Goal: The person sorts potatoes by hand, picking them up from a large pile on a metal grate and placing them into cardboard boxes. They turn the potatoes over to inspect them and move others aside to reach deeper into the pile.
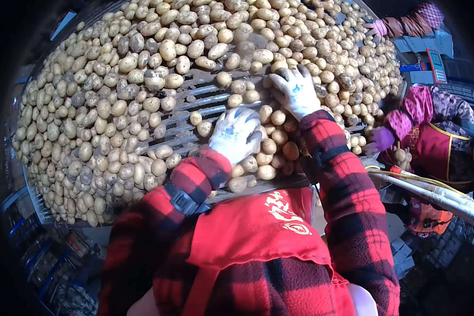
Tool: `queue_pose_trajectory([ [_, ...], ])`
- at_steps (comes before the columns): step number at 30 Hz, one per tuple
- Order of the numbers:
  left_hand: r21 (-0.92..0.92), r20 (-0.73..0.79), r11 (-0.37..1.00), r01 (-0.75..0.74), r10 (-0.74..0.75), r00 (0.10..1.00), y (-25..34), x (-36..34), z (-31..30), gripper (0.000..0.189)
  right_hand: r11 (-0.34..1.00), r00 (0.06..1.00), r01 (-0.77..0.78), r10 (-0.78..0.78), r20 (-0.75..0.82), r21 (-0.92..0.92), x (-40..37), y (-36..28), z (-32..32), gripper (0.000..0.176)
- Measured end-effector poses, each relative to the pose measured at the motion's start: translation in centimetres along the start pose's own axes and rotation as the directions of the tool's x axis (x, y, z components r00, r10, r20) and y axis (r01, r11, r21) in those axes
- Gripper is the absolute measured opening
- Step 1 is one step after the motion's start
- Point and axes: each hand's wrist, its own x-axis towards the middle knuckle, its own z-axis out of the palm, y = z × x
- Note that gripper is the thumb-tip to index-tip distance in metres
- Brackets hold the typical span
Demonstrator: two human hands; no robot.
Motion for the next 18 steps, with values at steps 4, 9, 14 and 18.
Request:
queue_pose_trajectory([
  [4,0.014,0.064,0.997,-0.080,0.079,0.995,0.0,-3.4,-1.0,0.029,0.982,0.973,-0.153,0.131,-0.192,-0.109,-1.2,-0.9,-1.3,0.046],
  [9,-0.059,0.114,0.992,-0.110,0.116,0.987,0.4,-7.3,-0.7,0.023,0.957,0.931,-0.290,0.285,-0.228,0.015,-2.4,-3.9,-4.5,0.049],
  [14,-0.073,0.155,0.991,-0.109,0.120,0.981,0.1,-7.2,-1.6,0.025,0.968,0.963,-0.236,0.245,-0.112,0.085,-10.2,-8.2,-2.9,0.042],
  [18,-0.139,0.086,0.986,-0.093,0.105,0.991,-0.2,-8.3,-1.9,0.027,0.859,0.872,-0.486,0.490,-0.018,-0.159,-12.3,-3.8,-5.8,0.044],
])
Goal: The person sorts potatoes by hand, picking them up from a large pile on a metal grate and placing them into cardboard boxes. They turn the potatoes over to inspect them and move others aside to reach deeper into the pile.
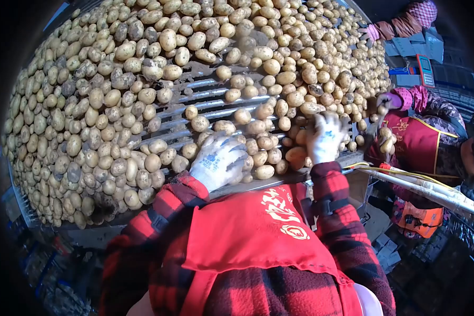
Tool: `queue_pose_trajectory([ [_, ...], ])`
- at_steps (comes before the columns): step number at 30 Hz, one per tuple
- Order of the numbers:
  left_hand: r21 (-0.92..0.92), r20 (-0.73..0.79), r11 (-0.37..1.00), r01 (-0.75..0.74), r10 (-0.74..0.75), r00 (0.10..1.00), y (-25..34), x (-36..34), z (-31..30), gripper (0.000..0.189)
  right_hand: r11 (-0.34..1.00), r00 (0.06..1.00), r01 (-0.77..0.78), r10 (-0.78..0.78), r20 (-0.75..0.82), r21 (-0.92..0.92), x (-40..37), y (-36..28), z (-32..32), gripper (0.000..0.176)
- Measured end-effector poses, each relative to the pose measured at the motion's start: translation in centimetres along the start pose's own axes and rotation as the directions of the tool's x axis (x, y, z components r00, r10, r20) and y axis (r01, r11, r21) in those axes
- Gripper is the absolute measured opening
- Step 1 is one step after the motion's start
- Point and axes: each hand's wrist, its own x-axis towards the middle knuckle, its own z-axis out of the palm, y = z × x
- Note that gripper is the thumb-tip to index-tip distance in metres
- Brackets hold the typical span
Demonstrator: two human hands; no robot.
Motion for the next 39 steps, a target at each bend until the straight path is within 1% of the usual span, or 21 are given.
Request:
queue_pose_trajectory([
  [1,-0.024,-0.012,1.000,0.009,-0.009,1.000,-0.3,-0.1,0.4,0.027,0.985,0.995,-0.029,0.012,-0.097,-0.173,0.4,1.2,0.5,0.046],
  [2,-0.147,-0.103,0.989,-0.001,-0.014,0.995,-0.5,0.3,0.4,0.026,0.990,0.982,0.007,-0.034,-0.188,-0.141,1.7,0.3,-0.6,0.034],
  [6,-0.521,-0.102,0.838,0.166,-0.254,0.962,0.3,2.4,-0.8,0.023,0.939,0.936,0.343,-0.342,0.080,-0.005,4.8,-5.6,0.2,0.039],
  [8,-0.763,0.016,0.594,0.255,-0.376,0.926,1.3,2.8,-1.2,0.021,0.950,0.940,0.312,-0.304,0.153,-0.030,5.5,-7.3,4.4,0.052],
  [10,-0.858,0.140,0.395,0.328,-0.435,0.889,1.9,3.1,-2.0,0.027,0.937,0.930,0.348,-0.347,0.122,0.006,6.5,-7.2,5.2,0.044],
  [13,-0.927,0.373,-0.162,0.338,-0.482,0.793,2.0,2.7,-1.6,0.041,0.976,0.979,0.198,-0.202,0.032,0.094,6.6,-7.0,2.6,0.028],
  [15,-0.863,0.451,-0.428,0.267,-0.418,0.789,0.7,2.5,-0.4,0.050,0.922,0.971,0.225,-0.239,0.005,0.316,5.3,-6.8,-0.9,0.035],
  [17,-0.737,0.538,-0.651,0.184,-0.399,0.742,1.5,3.2,-1.0,0.049,0.746,0.876,0.203,-0.428,0.223,0.634,3.8,-7.2,-3.9,0.043],
  [18,-0.790,0.483,-0.593,0.156,-0.445,0.754,1.5,3.1,0.1,0.045,0.717,0.855,0.214,-0.465,0.228,0.663,3.8,-7.5,-4.5,0.046],
  [21,-0.674,0.650,-0.612,0.414,-0.224,0.726,-0.1,3.9,0.5,0.041,0.914,0.919,0.393,-0.393,-0.021,0.098,7.5,-8.2,-1.3,0.044],
  [22,-0.697,0.674,-0.569,0.436,-0.313,0.669,0.8,4.5,-0.1,0.042,0.888,0.885,0.457,-0.459,0.074,0.046,8.7,-7.8,0.5,0.046],
  [25,-0.726,0.513,-0.626,0.285,-0.216,0.831,1.0,3.0,-0.6,0.046,0.840,0.834,0.543,-0.542,0.103,0.023,10.3,-7.6,6.1,0.031],
  [27,-0.689,0.487,-0.667,0.286,-0.133,0.863,-0.1,1.6,-0.8,0.053,0.883,0.890,0.444,-0.455,0.042,0.154,10.4,-7.9,4.8,0.022],
  [29,-0.766,0.474,-0.606,0.214,-0.308,0.825,-0.1,1.9,-1.2,0.055,0.865,0.952,0.290,-0.306,-0.026,0.410,8.9,-7.6,3.4,0.023],
  [30,-0.744,0.470,-0.645,0.178,-0.315,0.825,-0.2,2.2,-1.4,0.057,0.672,0.927,-0.016,-0.268,0.264,0.741,7.9,-8.3,0.7,0.025],
  [31,-0.742,0.473,-0.638,0.208,-0.276,0.837,-0.5,2.4,-1.5,0.055,0.375,0.790,-0.397,-0.326,0.520,0.838,7.4,-9.1,-1.7,0.027],
  [32,-0.741,0.474,-0.627,0.241,-0.234,0.849,-0.8,2.7,-1.7,0.054,0.584,0.847,0.095,-0.473,0.242,0.806,7.4,-8.9,-1.3,0.034],
  [34,-0.667,0.511,-0.687,0.287,-0.142,0.848,-2.0,2.9,-1.1,0.043,0.832,0.882,0.363,-0.453,0.134,0.419,9.5,-9.6,0.1,0.038],
  [35,-0.691,0.525,-0.663,0.288,-0.186,0.831,-1.8,2.9,-0.9,0.040,0.880,0.885,0.444,-0.461,0.070,0.170,11.0,-10.1,1.2,0.039],
  [37,-0.738,0.551,-0.604,0.300,-0.283,0.785,-1.4,2.5,-1.0,0.033,0.898,0.873,0.402,-0.435,0.223,0.178,12.4,-11.3,4.5,0.043],
  [39,-0.692,0.534,-0.685,0.229,-0.272,0.801,-2.0,1.9,-0.2,0.031,0.811,0.832,0.505,-0.549,0.083,0.295,13.7,-12.2,6.3,0.042],
])
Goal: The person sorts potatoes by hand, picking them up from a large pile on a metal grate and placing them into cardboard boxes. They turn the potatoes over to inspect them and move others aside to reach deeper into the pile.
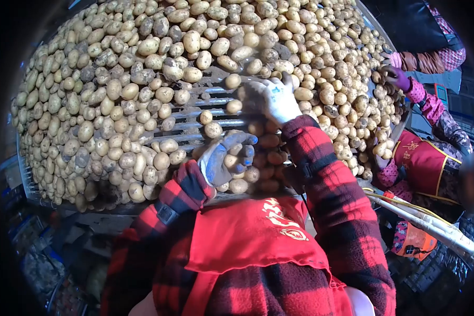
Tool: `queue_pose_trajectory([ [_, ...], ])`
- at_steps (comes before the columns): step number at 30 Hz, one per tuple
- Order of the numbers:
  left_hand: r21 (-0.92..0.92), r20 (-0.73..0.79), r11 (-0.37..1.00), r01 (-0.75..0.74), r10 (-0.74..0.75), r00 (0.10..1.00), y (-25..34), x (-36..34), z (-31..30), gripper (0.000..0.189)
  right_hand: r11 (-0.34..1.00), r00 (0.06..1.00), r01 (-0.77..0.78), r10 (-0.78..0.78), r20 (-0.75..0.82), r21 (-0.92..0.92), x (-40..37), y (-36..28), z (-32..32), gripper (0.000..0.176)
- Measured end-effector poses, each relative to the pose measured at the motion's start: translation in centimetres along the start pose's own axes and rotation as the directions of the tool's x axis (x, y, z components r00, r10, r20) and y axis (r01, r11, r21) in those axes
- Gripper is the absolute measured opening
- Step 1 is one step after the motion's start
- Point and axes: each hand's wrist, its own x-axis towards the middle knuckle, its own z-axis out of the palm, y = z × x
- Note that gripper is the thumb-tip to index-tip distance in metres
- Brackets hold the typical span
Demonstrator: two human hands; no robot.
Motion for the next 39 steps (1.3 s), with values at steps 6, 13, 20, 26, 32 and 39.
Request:
queue_pose_trajectory([
  [6,-0.137,0.062,0.990,-0.024,0.033,0.997,0.7,-1.3,-0.2,0.030,0.987,0.993,-0.112,0.116,0.024,-0.117,-1.9,0.5,-0.5,0.029],
  [13,0.549,0.055,0.792,-0.266,0.284,0.957,-4.1,0.0,-7.8,0.044,0.955,0.941,0.065,0.037,0.335,-0.288,0.2,2.8,-0.7,0.025],
  [20,-0.227,0.085,0.970,-0.081,0.103,0.991,-0.7,-4.5,-0.1,0.059,0.842,0.966,-0.254,0.195,0.171,0.476,-1.1,-1.1,-6.2,0.032],
  [26,-0.222,0.082,0.974,-0.053,0.073,0.994,-0.3,-6.5,-3.1,0.041,0.930,0.954,0.242,-0.280,0.105,0.277,1.3,-8.6,-6.4,0.035],
  [32,-0.290,0.113,0.957,-0.028,0.063,0.992,-1.2,-8.7,-5.4,0.031,0.957,0.948,0.252,-0.274,0.165,0.144,4.3,-10.0,2.5,0.021],
  [39,-0.119,-0.104,0.986,-0.115,0.102,0.989,-1.4,-8.7,-7.2,0.018,0.595,0.880,0.006,-0.384,0.278,0.804,0.1,-10.6,-8.0,0.052],
])
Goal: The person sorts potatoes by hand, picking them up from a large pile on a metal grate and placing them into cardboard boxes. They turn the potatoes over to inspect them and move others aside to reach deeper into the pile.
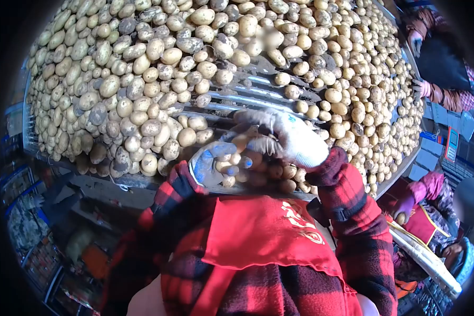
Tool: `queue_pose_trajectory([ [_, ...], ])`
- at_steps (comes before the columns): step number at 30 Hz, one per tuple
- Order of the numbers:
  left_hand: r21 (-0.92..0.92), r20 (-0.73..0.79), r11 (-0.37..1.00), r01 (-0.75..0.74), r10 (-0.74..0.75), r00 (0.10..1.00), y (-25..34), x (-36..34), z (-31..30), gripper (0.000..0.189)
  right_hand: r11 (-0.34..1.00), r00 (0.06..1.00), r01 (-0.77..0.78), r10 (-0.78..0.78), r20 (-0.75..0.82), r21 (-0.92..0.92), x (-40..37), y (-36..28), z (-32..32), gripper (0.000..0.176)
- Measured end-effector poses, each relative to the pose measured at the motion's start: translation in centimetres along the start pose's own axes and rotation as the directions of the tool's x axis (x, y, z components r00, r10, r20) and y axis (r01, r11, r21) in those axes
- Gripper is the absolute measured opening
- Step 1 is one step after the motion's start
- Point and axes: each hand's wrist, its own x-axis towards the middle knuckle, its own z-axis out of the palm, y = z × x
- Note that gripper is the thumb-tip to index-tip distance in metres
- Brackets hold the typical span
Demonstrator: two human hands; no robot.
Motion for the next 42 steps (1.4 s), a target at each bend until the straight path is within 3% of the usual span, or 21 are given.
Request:
queue_pose_trajectory([
  [3,-0.014,0.031,0.996,0.086,-0.085,0.996,1.5,-1.2,3.0,0.013,0.900,0.937,0.076,-0.212,-0.278,-0.429,3.3,0.8,-0.7,0.046],
  [7,-0.022,0.025,0.999,0.031,-0.030,0.999,0.1,-0.6,-0.6,0.019,0.757,0.872,0.313,-0.469,-0.143,-0.574,13.5,0.7,1.8,0.024],
  [8,0.262,0.111,0.959,-0.111,0.084,0.990,-0.5,-0.6,-2.5,0.021,0.631,0.903,0.235,-0.423,-0.073,-0.739,16.1,1.3,3.4,0.022],
  [10,0.715,0.276,0.567,-0.409,0.308,0.910,-1.4,-0.7,-6.2,0.026,0.573,0.916,0.152,-0.389,-0.104,-0.805,20.4,4.1,5.3,0.023],
  [12,0.804,0.217,0.482,-0.349,0.308,0.926,-1.1,-1.5,-5.8,0.022,0.615,0.972,-0.041,-0.158,-0.174,-0.787,21.3,3.3,6.0,0.025],
  [14,0.545,0.002,0.830,-0.120,0.141,0.990,-0.6,-2.4,-3.6,0.018,0.630,0.970,-0.138,-0.070,-0.233,-0.764,20.4,3.0,6.3,0.025],
  [16,0.089,0.030,0.992,-0.087,0.085,0.996,0.0,-2.2,-0.7,0.023,0.629,0.966,-0.109,-0.115,-0.230,-0.770,17.4,3.1,5.2,0.025],
  [18,0.111,-0.073,0.988,-0.106,0.114,0.991,0.4,-2.5,2.4,0.031,0.494,0.980,-0.077,-0.124,-0.158,-0.866,14.5,5.0,5.8,0.028],
  [19,0.054,-0.021,0.993,-0.106,0.107,0.994,0.3,-2.2,2.9,0.034,0.577,0.979,-0.202,0.104,-0.174,-0.791,12.7,3.6,4.6,0.028],
  [21,-0.052,0.084,0.995,-0.091,0.095,0.992,0.5,-1.5,3.5,0.041,0.687,0.912,-0.176,-0.155,-0.379,-0.705,10.3,6.9,5.8,0.023],
  [23,-0.163,0.185,0.985,-0.058,0.088,0.979,0.6,-0.6,3.5,0.045,0.697,0.942,0.043,-0.268,-0.204,-0.716,6.3,5.4,4.0,0.021],
  [25,-0.295,0.214,0.955,-0.034,0.101,0.972,0.5,0.4,4.3,0.043,0.915,0.937,-0.092,-0.054,-0.344,-0.392,3.0,4.1,3.3,0.027],
  [28,-0.409,0.049,0.912,-0.038,0.063,0.997,0.6,1.2,7.4,0.047,0.966,0.720,-0.253,0.160,-0.675,-0.041,-1.5,4.5,3.7,0.041],
  [29,-0.362,-0.022,0.930,-0.068,0.065,0.998,0.7,1.6,8.2,0.046,0.936,0.721,-0.345,0.217,-0.658,-0.070,-2.8,3.4,3.2,0.048],
  [31,-0.354,0.185,0.935,-0.017,0.088,0.979,0.3,3.7,4.3,0.042,0.954,0.877,-0.295,0.293,-0.381,0.054,-4.6,-0.2,1.7,0.049],
  [32,-0.345,0.148,0.937,-0.044,0.101,0.984,0.3,3.7,5.6,0.040,0.977,0.894,-0.098,0.003,-0.447,-0.190,-4.4,0.6,2.5,0.051],
  [34,-0.436,0.333,0.896,0.080,0.078,0.940,0.2,5.2,4.2,0.035,0.963,0.851,-0.077,-0.072,-0.520,-0.259,-5.0,2.1,0.8,0.052],
  [35,-0.378,0.226,0.926,0.015,0.077,0.971,0.4,3.7,7.3,0.038,0.953,0.821,-0.115,-0.069,-0.567,-0.281,-4.6,4.3,-1.0,0.052],
  [37,-0.399,0.232,0.917,0.017,0.083,0.969,0.7,3.8,8.2,0.038,0.780,0.751,-0.370,-0.068,-0.657,-0.505,-3.7,8.7,-4.9,0.046],
  [39,-0.420,0.262,0.907,0.038,0.081,0.962,0.9,4.2,8.4,0.039,0.313,0.759,-0.609,-0.034,-0.650,-0.728,-2.1,13.3,-6.1,0.033],
  [42,-0.448,0.299,0.891,0.067,0.079,0.951,0.8,4.4,8.5,0.040,0.209,0.772,-0.635,0.151,-0.617,-0.744,0.4,14.1,-7.1,0.022],
])
